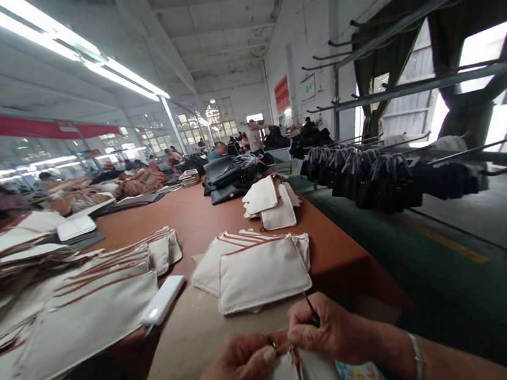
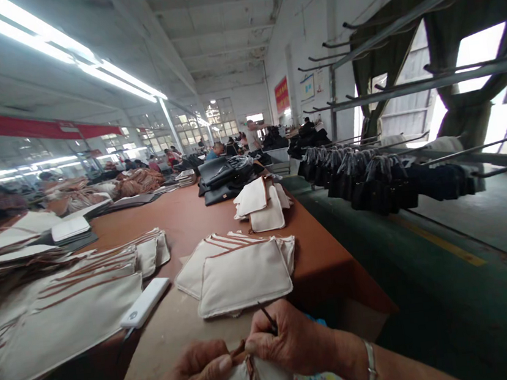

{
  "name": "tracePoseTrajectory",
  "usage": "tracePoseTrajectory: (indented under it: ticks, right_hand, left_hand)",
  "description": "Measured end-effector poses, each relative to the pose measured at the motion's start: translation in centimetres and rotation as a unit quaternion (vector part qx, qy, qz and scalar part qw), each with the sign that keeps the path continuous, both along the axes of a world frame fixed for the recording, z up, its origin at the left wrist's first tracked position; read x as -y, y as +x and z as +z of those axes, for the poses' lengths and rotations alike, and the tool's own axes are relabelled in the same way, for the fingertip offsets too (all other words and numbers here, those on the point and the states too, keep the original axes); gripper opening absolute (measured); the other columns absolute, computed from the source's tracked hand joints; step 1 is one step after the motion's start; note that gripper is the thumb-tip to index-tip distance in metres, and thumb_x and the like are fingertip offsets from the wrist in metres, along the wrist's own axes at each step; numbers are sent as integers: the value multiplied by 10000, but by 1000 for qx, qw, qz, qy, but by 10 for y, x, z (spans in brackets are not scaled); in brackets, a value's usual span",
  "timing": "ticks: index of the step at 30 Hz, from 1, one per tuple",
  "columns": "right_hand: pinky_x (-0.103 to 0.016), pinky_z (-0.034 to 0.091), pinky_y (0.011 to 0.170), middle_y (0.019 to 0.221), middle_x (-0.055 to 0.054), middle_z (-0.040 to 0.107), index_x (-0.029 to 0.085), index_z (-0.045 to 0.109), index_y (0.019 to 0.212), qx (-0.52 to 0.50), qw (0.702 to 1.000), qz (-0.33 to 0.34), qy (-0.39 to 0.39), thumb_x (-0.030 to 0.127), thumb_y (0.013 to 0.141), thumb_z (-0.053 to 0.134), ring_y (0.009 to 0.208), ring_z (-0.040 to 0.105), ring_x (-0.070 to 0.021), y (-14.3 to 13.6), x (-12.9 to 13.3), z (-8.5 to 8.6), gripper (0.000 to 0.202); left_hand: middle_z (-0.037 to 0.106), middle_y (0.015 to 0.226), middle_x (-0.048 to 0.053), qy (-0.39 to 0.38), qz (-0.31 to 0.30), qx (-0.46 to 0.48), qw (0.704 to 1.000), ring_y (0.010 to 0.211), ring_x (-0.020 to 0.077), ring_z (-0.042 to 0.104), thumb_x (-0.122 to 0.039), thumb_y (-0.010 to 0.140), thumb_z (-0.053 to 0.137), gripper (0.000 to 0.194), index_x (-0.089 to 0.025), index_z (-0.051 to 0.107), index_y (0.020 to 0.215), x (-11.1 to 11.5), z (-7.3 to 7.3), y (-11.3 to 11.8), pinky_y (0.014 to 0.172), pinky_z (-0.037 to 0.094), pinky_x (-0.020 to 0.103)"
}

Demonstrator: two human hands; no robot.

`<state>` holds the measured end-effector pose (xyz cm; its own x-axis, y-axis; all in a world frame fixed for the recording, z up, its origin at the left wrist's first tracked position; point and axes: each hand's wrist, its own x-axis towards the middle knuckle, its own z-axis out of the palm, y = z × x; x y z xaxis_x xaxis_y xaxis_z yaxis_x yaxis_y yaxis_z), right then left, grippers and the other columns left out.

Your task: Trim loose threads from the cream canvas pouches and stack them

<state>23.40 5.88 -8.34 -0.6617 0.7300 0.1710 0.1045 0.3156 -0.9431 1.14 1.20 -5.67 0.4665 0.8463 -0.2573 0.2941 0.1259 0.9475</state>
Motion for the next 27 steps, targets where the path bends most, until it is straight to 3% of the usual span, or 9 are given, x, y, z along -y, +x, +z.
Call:
tracePoseTrajectory:
  ticks: [5, 7, 10, 12, 15, 18, 21, 24, 27]
  right_hand:
    - [-203, 238, 474, 580, 53, 402, 127, 577, 680, 15, 1000, -2, 10, 391, 895, 596, 539, 326, -75, 2, -8, -6, 341]
    - [-206, 288, 507, 608, 44, 430, 133, 582, 698, 37, 997, -6, 61, 351, 905, 576, 565, 369, -88, 3, -13, -2, 301]
    - [-252, 407, 688, 809, -27, 581, 137, 654, 882, 46, 975, -52, 209, 282, 913, 558, 749, 519, -150, 4, -12, 19, 176]
    - [-289, 423, 808, 962, -68, 619, 150, 657, 1055, 20, 967, -43, 250, 289, 932, 547, 881, 555, -183, 1, -6, 38, 216]
    - [-263, 427, 765, 951, -38, 613, 168, 646, 1124, -9, 985, 46, 167, 356, 938, 565, 829, 543, -160, -5, 2, 53, 276]
    - [-201, 347, 562, 735, 40, 512, 144, 660, 1041, -6, 994, 106, 3, 408, 818, 730, 625, 414, -92, -10, 0, 45, 353]
    - [-184, 265, 482, 608, 80, 426, 113, 671, 975, -46, 991, 67, -102, 394, 686, 845, 533, 318, -58, -6, -5, 34, 439]
    - [-190, 257, 473, 612, 62, 460, 114, 686, 931, -123, 984, 8, -125, 404, 708, 827, 518, 337, -57, 10, -13, 36, 392]
    - [-199, 289, 486, 666, 46, 501, 151, 666, 932, -171, 975, -68, -127, 429, 717, 806, 526, 383, -69, 37, -29, 38, 379]
  left_hand:
    - [273, 610, -64, 80, 5, -43, 996, 556, 95, 224, -709, 852, 501, 558, -208, 363, 649, -3, -5, 0, 483, 152, 259]
    - [262, 611, -63, 97, 8, -67, 993, 555, 97, 231, -707, 863, 482, 557, -213, 344, 644, -3, -4, 3, 483, 157, 260]
    - [331, 618, -45, 117, 20, -61, 991, 563, 107, 294, -667, 877, 500, 523, -200, 419, 655, -2, 3, 12, 491, 205, 246]
    - [436, 652, -16, 140, 36, -24, 989, 619, 136, 409, -612, 885, 538, 478, -176, 529, 689, -2, 11, 21, 545, 304, 233]
    - [564, 745, 24, 152, 24, 65, 986, 773, 203, 529, -528, 884, 600, 391, -154, 656, 785, -3, 26, 30, 721, 426, 262]
    - [585, 786, 34, 102, -26, 109, 988, 788, 193, 511, -509, 909, 578, 397, -140, 701, 827, -4, 32, 28, 794, 423, 280]
    - [525, 752, 18, 25, -66, 99, 993, 706, 151, 425, -617, 832, 627, 509, -114, 702, 843, -6, 22, 13, 658, 342, 235]
    - [479, 707, -5, -19, -66, 56, 996, 669, 138, 369, -709, 691, 708, 627, -107, 704, 869, -8, 2, -11, 596, 259, 229]
    - [458, 682, -17, 2, -19, -11, 1000, 674, 140, 374, -733, 676, 700, 621, -127, 689, 812, -11, -15, -40, 611, 270, 230]
